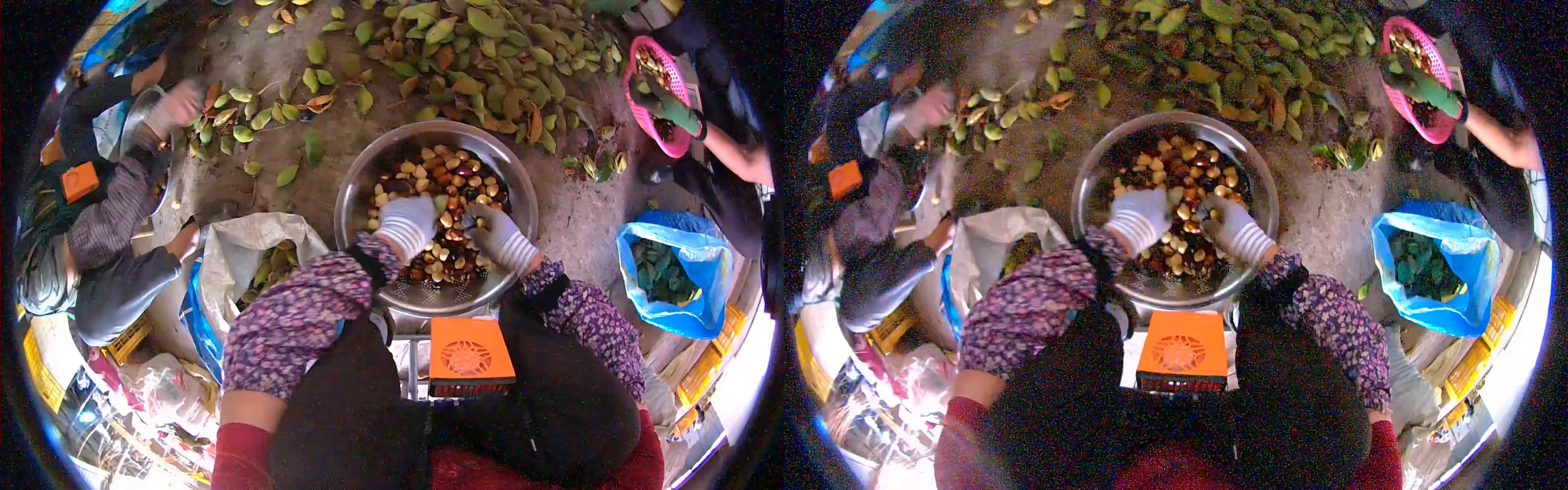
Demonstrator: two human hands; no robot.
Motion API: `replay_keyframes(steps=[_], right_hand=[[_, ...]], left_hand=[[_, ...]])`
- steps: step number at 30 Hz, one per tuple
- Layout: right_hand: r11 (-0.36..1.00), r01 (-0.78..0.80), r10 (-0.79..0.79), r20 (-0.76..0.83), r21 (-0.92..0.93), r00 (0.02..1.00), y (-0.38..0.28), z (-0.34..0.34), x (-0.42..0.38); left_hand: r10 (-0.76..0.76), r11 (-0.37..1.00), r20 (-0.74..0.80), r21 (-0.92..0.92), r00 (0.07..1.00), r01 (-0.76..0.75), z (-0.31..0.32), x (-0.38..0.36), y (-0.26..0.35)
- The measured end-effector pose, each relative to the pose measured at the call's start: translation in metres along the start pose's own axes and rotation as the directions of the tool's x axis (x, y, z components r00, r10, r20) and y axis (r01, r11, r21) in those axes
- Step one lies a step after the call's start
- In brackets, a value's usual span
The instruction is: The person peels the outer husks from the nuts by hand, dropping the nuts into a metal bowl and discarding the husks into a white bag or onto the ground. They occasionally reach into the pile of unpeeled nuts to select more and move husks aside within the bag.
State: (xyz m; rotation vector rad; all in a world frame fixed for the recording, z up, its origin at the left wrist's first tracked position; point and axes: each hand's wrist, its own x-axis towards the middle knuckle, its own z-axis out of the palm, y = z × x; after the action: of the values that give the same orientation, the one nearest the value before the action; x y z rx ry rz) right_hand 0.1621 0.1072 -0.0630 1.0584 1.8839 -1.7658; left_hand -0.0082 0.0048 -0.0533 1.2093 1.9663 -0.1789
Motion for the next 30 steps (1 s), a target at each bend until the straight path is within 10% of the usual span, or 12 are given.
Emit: replay_keyframes(steps=[2,4,7,9,10,11,12,14,15,19,24,30], right_hand=[[0.959,0.229,-0.247,-0.098,-0.168,0.964,0.022,0.002,0.009],[0.999,-0.039,0.039,-0.065,0.006,0.997,-0.006,-0.002,0.001],[0.966,0.05,-0.108,-0.22,-0.255,0.969,0.012,0.002,0.007],[0.995,0.076,-0.093,-0.274,-0.072,0.957,0.028,0.003,0.011],[0.99,0.099,-0.062,-0.329,0.097,0.942,0.033,0.004,0.013],[0.99,0.03,-0.083,-0.403,-0.135,0.911,0.016,-0.006,0.006],[0.99,0.041,-0.092,-0.401,-0.134,0.912,0.019,-0.009,0.007],[0.857,0.086,-0.347,-0.444,-0.509,0.826,0.027,-0.013,0.013],[0.846,0.039,-0.26,-0.346,-0.532,0.901,0.012,-0.013,0.013],[0.66,0.276,-0.393,-0.007,-0.699,0.92,-0.018,0.023,0.01],[0.347,0.631,-0.435,0.477,-0.694,0.764,-0.022,0.053,-0.008],[0.634,0.554,-0.333,0.455,-0.54,0.825,-0.017,0.045,-0.006]], left_hand=[[0.023,0.998,0.028,0.064,0.999,-0.025,0.016,0.011,-0.003],[0.04,0.999,-0.023,0.033,0.999,-0.039,0.018,0.009,-0.007],[-0.064,0.911,-0.245,-0.409,0.967,-0.043,0.014,-0.014,-0.034],[-0.267,0.566,-0.319,-0.816,0.909,-0.12,-0.006,-0.045,-0.052],[-0.326,0.701,-0.277,-0.712,0.904,0.034,-0.022,-0.067,-0.073],[-0.386,0.28,-0.218,-0.953,0.896,-0.111,-0.028,-0.089,-0.081],[-0.444,0.572,-0.387,-0.817,0.808,-0.076,-0.043,-0.118,-0.089],[-0.416,0.736,-0.3,-0.665,0.858,0.125,-0.052,-0.159,-0.122],[-0.156,0.981,-0.543,-0.186,0.825,0.063,-0.007,-0.171,-0.178],[-0.644,0.751,0.051,0.23,0.763,0.619,0.045,-0.211,-0.222],[-0.598,0.708,0.208,0.59,0.774,0.388,0.121,-0.228,-0.236],[-0.479,0.862,0.335,0.354,0.811,0.363,-0.04,-0.173,-0.135]])
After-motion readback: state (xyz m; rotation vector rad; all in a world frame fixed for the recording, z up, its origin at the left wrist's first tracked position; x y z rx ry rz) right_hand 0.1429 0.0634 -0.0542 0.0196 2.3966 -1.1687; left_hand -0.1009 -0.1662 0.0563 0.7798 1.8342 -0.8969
